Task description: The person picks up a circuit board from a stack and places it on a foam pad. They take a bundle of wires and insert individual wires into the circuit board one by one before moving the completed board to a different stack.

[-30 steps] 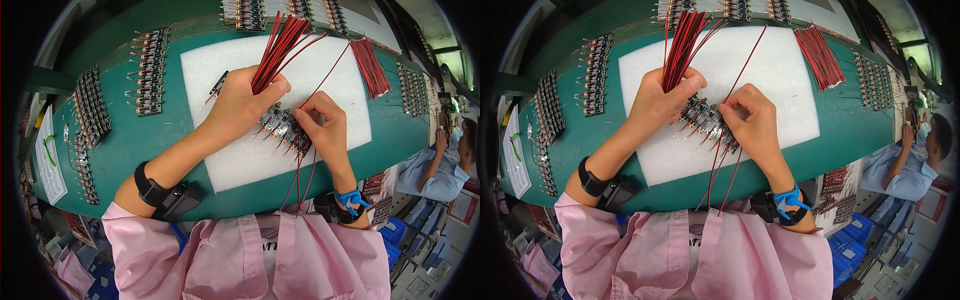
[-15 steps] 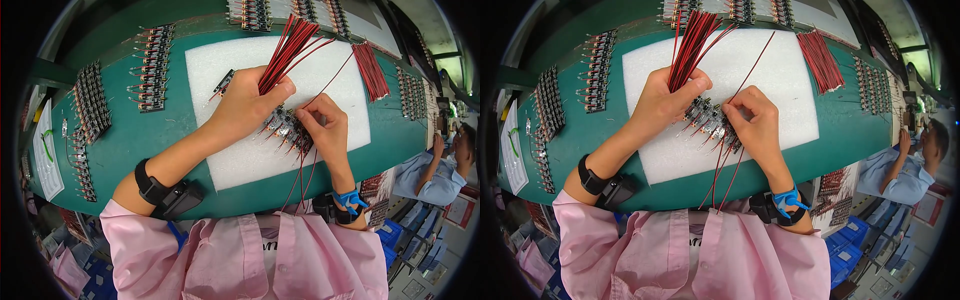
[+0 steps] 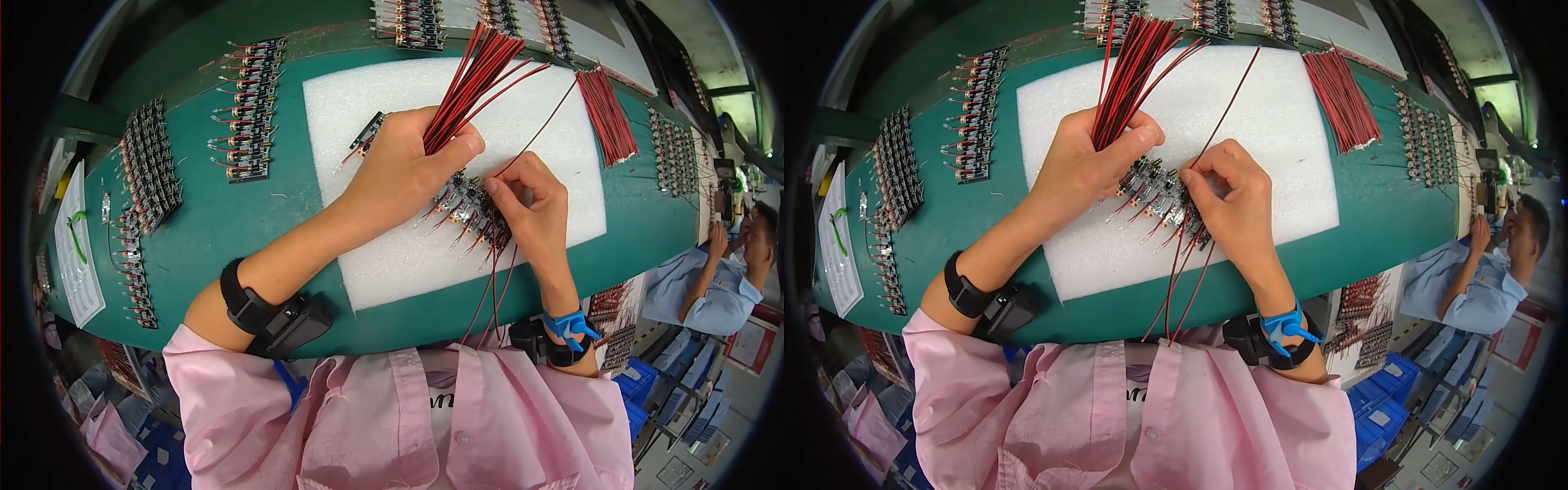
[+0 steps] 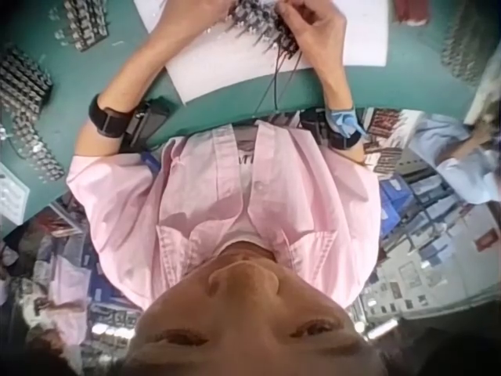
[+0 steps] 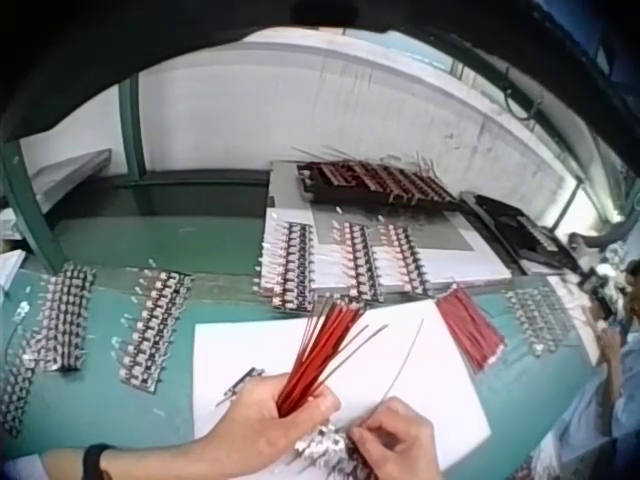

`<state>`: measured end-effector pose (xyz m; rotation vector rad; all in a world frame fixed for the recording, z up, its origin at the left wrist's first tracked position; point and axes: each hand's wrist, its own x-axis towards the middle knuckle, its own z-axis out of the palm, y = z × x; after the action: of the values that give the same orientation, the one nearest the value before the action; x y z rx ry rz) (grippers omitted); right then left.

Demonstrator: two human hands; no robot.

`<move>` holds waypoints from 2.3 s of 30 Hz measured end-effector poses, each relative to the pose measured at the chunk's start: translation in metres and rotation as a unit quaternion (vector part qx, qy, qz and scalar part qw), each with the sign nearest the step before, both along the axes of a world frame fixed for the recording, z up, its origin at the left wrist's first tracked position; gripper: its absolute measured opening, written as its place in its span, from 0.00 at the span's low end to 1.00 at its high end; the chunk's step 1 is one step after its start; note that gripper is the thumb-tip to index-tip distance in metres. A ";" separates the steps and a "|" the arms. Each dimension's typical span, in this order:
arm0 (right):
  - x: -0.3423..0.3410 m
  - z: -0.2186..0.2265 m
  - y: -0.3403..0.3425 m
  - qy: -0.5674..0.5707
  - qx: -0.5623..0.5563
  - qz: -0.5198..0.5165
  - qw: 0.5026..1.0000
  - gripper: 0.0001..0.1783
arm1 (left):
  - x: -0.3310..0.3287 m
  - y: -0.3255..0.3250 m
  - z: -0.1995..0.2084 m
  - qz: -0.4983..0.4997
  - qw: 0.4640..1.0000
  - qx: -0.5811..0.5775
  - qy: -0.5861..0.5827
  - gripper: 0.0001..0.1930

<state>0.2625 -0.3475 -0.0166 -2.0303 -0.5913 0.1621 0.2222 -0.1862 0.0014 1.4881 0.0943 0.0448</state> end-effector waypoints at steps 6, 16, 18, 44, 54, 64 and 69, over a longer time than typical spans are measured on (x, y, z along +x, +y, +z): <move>-0.001 0.001 0.002 0.003 -0.004 -0.003 1.000 0.03 | 0.000 0.000 -0.001 0.003 1.000 -0.003 -0.002 0.10; -0.004 0.004 0.003 -0.027 -0.017 -0.008 0.999 0.03 | -0.002 -0.001 0.003 0.037 0.998 -0.047 -0.010 0.11; -0.004 0.004 0.004 -0.034 -0.018 -0.006 0.999 0.03 | -0.002 -0.001 0.003 0.038 0.998 -0.051 -0.007 0.10; -0.006 0.037 -0.003 -0.290 -0.213 0.162 0.919 0.07 | 0.008 0.003 -0.002 0.001 0.941 -0.327 0.089 0.14; 0.012 0.040 0.028 0.052 0.000 0.108 0.993 0.04 | 0.016 -0.017 0.007 -0.020 0.940 -0.337 0.046 0.17; 0.018 0.049 0.016 0.286 0.196 0.023 0.938 0.04 | 0.008 -0.008 0.005 0.037 0.967 -0.239 0.086 0.15; 0.018 0.042 0.017 0.257 0.215 0.010 0.942 0.05 | 0.002 -0.007 0.010 -0.049 0.977 -0.163 0.131 0.11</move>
<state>0.2805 -0.3307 0.0249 -1.4748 -0.2807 0.5133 0.2240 -0.1935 0.0116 1.1622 0.2316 -0.2378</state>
